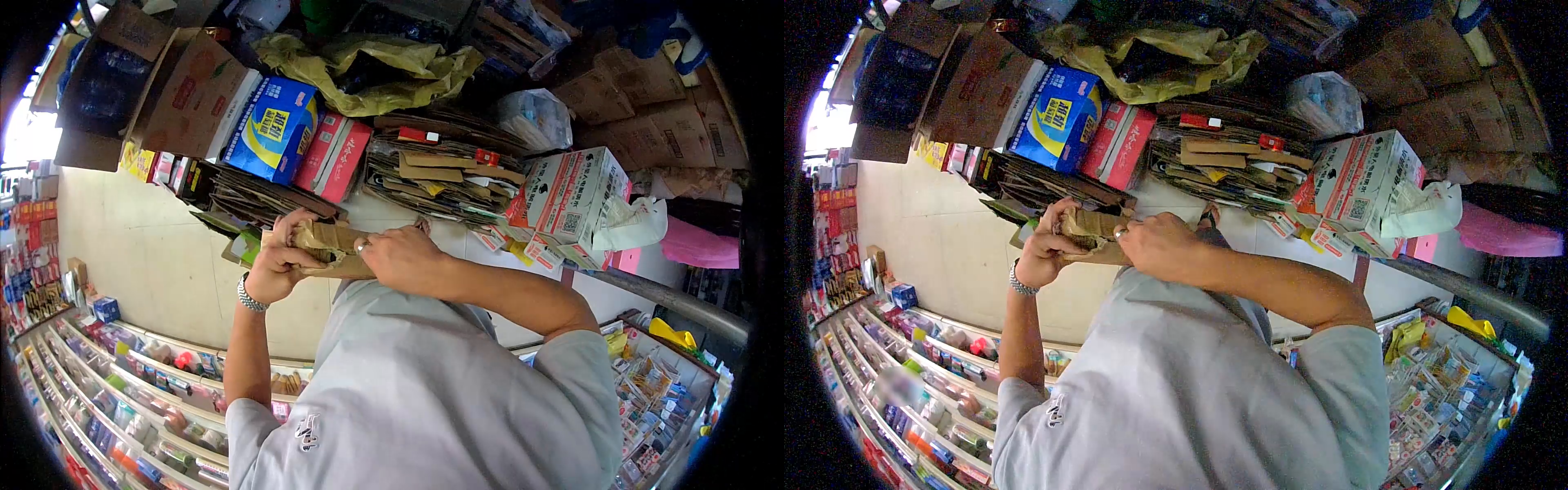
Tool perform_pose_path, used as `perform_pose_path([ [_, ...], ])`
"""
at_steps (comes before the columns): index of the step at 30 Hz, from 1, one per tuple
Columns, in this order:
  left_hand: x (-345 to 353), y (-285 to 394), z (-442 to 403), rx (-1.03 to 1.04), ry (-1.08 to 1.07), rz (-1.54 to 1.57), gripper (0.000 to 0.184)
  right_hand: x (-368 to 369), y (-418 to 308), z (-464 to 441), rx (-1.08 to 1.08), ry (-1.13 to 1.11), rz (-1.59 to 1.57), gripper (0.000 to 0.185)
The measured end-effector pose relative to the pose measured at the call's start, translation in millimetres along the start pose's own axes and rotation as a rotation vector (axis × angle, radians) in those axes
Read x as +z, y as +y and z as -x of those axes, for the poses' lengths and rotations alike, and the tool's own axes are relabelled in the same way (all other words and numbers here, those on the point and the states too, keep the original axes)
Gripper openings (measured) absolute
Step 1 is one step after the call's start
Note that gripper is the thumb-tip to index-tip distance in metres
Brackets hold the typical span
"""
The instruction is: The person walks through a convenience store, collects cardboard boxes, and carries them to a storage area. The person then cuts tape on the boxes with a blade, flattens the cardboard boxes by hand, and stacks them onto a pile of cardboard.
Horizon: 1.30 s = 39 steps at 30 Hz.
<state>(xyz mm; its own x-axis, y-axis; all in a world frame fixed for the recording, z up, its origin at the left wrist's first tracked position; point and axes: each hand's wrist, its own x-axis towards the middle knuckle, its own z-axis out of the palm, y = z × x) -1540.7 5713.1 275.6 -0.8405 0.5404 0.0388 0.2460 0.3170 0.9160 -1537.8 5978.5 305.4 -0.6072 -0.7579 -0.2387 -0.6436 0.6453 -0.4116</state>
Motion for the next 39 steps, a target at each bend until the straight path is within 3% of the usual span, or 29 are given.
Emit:
perform_pose_path([
  [6,-1,8,-2,0.007,-0.034,-0.093,0.026,-5,-7,3,0.05,-0.034,0.003,0.032],
  [15,2,9,0,-0.011,0.005,0.019,0.021,15,7,15,0.068,0.112,-0.107,0.02],
  [24,-2,17,1,0.052,-0.035,-0.15,0.024,8,13,19,0.064,0.007,-0.178,0.019],
  [39,0,17,2,0.036,-0.054,-0.13,0.023,10,17,29,0.083,-0.04,-0.159,0.018],
])
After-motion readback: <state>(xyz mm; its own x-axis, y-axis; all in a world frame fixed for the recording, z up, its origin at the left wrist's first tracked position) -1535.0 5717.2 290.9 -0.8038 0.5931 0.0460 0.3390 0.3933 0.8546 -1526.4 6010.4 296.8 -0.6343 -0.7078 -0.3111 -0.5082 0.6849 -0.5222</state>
